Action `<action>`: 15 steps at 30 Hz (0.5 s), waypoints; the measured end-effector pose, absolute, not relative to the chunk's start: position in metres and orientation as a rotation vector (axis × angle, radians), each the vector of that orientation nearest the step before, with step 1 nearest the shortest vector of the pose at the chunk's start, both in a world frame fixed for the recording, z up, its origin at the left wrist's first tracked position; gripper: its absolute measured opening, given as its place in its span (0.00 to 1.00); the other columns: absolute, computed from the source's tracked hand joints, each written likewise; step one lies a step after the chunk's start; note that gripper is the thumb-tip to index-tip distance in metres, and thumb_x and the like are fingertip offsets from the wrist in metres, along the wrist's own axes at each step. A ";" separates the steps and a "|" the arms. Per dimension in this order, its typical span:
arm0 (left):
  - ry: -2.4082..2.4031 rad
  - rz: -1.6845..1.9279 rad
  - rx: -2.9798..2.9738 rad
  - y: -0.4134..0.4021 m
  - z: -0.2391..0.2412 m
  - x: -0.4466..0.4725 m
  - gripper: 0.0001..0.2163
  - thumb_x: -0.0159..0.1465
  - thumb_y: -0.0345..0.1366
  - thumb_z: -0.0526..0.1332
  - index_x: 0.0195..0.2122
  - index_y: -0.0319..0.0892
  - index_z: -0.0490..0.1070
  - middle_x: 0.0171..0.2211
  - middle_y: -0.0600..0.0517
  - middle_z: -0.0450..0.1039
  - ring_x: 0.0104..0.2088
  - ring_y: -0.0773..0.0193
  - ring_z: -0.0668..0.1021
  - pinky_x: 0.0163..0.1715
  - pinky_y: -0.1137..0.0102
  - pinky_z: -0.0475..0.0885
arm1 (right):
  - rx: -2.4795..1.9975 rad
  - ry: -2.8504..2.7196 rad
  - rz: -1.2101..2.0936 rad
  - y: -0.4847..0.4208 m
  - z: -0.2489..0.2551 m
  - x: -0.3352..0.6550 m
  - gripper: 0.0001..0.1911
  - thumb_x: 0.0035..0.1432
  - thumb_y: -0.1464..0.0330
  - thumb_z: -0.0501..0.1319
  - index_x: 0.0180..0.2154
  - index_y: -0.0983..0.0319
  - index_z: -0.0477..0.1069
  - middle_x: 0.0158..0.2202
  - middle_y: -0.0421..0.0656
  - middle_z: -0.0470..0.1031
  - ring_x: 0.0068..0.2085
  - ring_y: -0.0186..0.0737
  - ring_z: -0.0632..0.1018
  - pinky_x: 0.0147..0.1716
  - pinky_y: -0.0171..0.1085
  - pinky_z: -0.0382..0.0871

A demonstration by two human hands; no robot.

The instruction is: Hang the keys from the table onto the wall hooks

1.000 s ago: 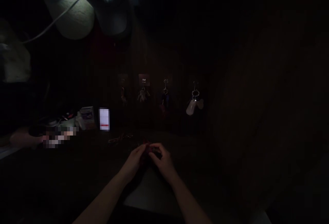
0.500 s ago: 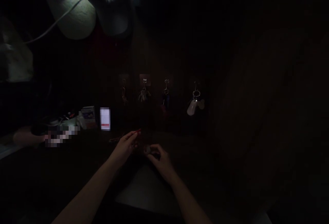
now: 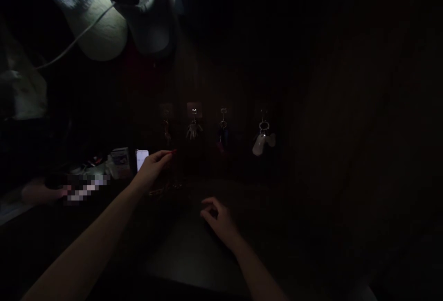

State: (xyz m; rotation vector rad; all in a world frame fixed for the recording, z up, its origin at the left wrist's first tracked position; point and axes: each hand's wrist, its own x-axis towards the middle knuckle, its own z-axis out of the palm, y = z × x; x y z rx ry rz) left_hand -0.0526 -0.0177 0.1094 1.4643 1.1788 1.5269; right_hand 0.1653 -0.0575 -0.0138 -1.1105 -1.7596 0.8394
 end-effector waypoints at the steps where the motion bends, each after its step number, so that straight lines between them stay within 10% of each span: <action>1: 1.208 1.536 1.516 -0.013 0.114 -0.057 0.14 0.51 0.44 0.64 0.36 0.41 0.74 0.28 0.54 0.74 0.28 0.68 0.74 0.29 0.73 0.68 | -1.105 -1.769 0.838 -0.057 -0.014 0.165 0.11 0.52 0.63 0.57 0.38 0.59 0.68 0.28 0.39 0.75 0.33 0.38 0.75 0.35 0.36 0.66; 15: 1.381 1.731 1.716 0.055 0.157 -0.093 0.12 0.51 0.40 0.63 0.33 0.40 0.75 0.28 0.51 0.76 0.30 0.64 0.76 0.31 0.71 0.69 | -1.096 -1.817 0.822 -0.056 -0.020 0.166 0.10 0.56 0.62 0.54 0.37 0.59 0.68 0.26 0.39 0.75 0.31 0.36 0.74 0.33 0.35 0.65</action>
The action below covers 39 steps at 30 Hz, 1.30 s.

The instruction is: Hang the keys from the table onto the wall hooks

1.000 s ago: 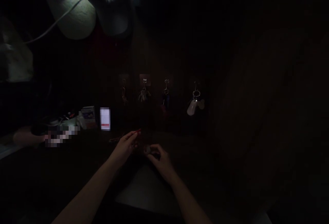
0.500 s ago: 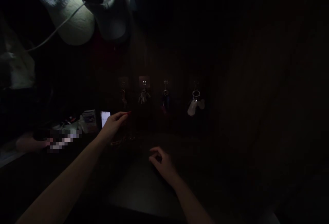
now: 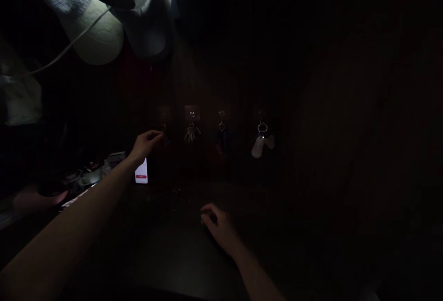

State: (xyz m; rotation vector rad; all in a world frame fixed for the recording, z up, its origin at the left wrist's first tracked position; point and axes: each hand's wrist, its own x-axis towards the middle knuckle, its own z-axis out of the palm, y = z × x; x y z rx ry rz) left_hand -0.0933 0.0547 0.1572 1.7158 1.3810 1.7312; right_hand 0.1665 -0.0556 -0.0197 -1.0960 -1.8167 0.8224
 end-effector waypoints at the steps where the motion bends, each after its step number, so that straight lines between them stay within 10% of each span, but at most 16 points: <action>1: 1.411 1.742 1.735 0.059 0.161 -0.096 0.11 0.51 0.40 0.62 0.33 0.40 0.75 0.30 0.51 0.76 0.31 0.63 0.76 0.32 0.70 0.70 | -1.097 -1.818 0.827 -0.055 -0.021 0.167 0.11 0.56 0.62 0.54 0.37 0.59 0.68 0.27 0.39 0.75 0.31 0.36 0.74 0.33 0.35 0.65; 39: 1.700 1.659 1.831 0.094 0.195 -0.102 0.09 0.51 0.34 0.60 0.33 0.41 0.77 0.34 0.49 0.79 0.38 0.58 0.78 0.40 0.69 0.70 | -1.139 -1.853 0.766 -0.050 -0.022 0.166 0.08 0.56 0.65 0.54 0.31 0.59 0.70 0.25 0.38 0.75 0.29 0.34 0.75 0.30 0.32 0.64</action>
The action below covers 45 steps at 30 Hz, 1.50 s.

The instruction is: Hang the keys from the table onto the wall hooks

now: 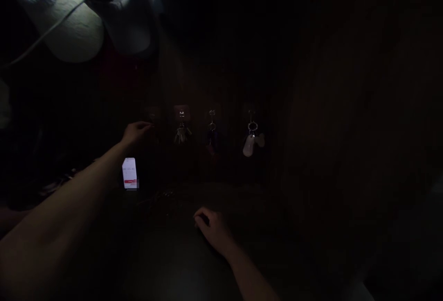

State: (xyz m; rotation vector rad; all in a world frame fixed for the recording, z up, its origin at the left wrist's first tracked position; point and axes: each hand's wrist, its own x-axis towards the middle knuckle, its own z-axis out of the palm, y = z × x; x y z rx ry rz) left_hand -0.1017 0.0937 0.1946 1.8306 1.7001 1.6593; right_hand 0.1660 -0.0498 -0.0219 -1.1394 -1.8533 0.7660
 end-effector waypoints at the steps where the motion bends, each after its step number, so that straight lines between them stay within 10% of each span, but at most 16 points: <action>1: 1.683 1.665 1.839 0.094 0.192 -0.102 0.10 0.51 0.34 0.60 0.33 0.42 0.77 0.35 0.49 0.79 0.39 0.59 0.78 0.40 0.69 0.70 | -1.139 -1.850 0.770 -0.049 -0.023 0.166 0.08 0.56 0.65 0.54 0.31 0.59 0.70 0.25 0.38 0.75 0.30 0.35 0.75 0.30 0.32 0.64; 45: 2.126 0.709 1.985 0.002 -0.004 -0.101 0.20 0.53 0.43 0.61 0.46 0.42 0.66 0.43 0.44 0.74 0.45 0.52 0.75 0.40 0.65 0.67 | -1.194 -1.846 0.755 -0.055 -0.015 0.167 0.10 0.55 0.63 0.53 0.30 0.60 0.69 0.25 0.38 0.73 0.29 0.35 0.74 0.32 0.33 0.63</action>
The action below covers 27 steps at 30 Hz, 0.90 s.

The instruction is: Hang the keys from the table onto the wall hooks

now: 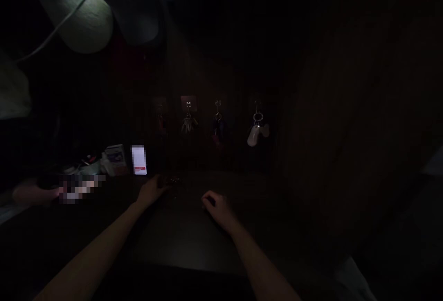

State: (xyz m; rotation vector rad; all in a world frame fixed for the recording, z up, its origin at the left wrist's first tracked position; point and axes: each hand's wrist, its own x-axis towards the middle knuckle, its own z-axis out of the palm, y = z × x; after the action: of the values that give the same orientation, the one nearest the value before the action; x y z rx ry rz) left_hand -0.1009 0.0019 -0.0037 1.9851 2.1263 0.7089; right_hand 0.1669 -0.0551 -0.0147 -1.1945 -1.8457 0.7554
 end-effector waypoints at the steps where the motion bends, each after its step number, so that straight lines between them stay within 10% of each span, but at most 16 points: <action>1: 2.176 0.665 2.003 0.001 -0.005 -0.099 0.19 0.54 0.43 0.60 0.45 0.42 0.66 0.42 0.44 0.74 0.45 0.52 0.75 0.39 0.65 0.67 | -1.200 -1.849 0.755 -0.055 -0.014 0.167 0.10 0.55 0.64 0.53 0.30 0.60 0.69 0.25 0.38 0.73 0.29 0.35 0.74 0.32 0.33 0.63; 13: 2.150 0.755 2.037 -0.005 -0.001 -0.099 0.12 0.62 0.42 0.51 0.34 0.42 0.70 0.35 0.46 0.74 0.39 0.56 0.76 0.35 0.68 0.66 | -1.177 -1.843 0.763 -0.052 -0.018 0.168 0.09 0.55 0.65 0.53 0.30 0.60 0.69 0.25 0.39 0.73 0.30 0.35 0.74 0.33 0.33 0.63; 27: 1.098 1.329 0.896 -0.028 -0.001 -0.038 0.10 0.54 0.37 0.66 0.33 0.37 0.71 0.33 0.46 0.76 0.33 0.63 0.79 0.35 0.70 0.73 | -1.153 -1.842 0.741 -0.049 -0.026 0.168 0.09 0.56 0.64 0.53 0.31 0.60 0.69 0.25 0.38 0.73 0.29 0.35 0.74 0.31 0.33 0.63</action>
State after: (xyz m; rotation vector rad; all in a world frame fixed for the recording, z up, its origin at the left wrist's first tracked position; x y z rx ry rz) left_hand -0.0378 -0.0280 -0.0006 0.8962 1.0983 1.3294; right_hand 0.1682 -0.0493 -0.0256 -1.1531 -1.8424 0.7414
